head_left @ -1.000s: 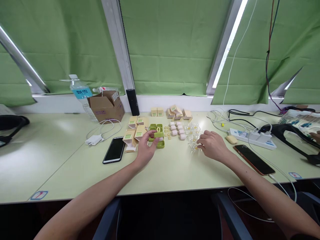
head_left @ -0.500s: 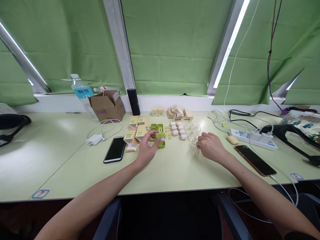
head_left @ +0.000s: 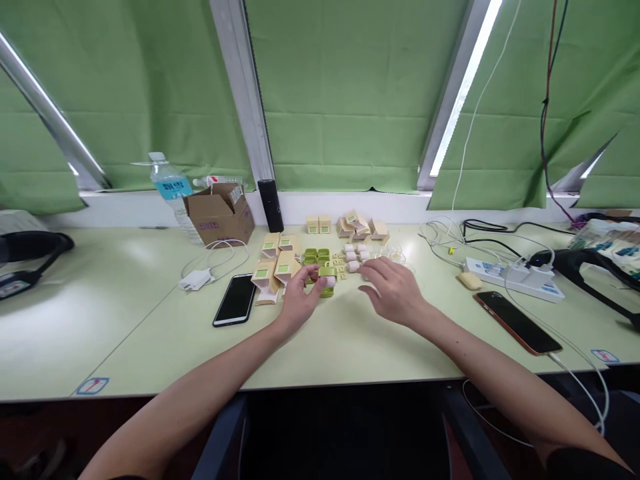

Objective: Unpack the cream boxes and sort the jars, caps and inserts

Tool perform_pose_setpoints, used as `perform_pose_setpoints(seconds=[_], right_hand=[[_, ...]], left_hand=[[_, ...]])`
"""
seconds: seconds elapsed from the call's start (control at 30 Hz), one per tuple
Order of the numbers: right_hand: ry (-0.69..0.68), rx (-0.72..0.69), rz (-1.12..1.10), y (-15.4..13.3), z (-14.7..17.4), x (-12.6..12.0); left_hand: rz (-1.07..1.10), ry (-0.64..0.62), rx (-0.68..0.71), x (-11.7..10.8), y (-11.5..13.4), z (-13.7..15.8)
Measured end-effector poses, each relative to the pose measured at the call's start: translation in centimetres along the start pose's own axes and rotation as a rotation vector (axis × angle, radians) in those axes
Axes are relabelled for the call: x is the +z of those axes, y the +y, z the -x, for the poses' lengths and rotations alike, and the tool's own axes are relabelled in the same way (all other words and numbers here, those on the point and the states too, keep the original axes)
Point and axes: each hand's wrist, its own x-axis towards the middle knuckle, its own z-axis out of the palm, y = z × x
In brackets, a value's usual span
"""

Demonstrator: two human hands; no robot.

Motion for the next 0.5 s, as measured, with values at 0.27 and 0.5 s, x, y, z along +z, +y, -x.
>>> perform_pose_setpoints(seconds=[0.27, 0.5], right_hand=[[0.197, -0.102, -0.058, -3.9, -2.6, 4.6], [0.264, -0.067, -0.183, -2.5, -1.1, 5.6]], left_hand=[[0.114, -0.054, -0.056, 0.1, -0.1, -0.4], [0.017, -0.153, 0.075, -0.1, 0.7, 0.3]])
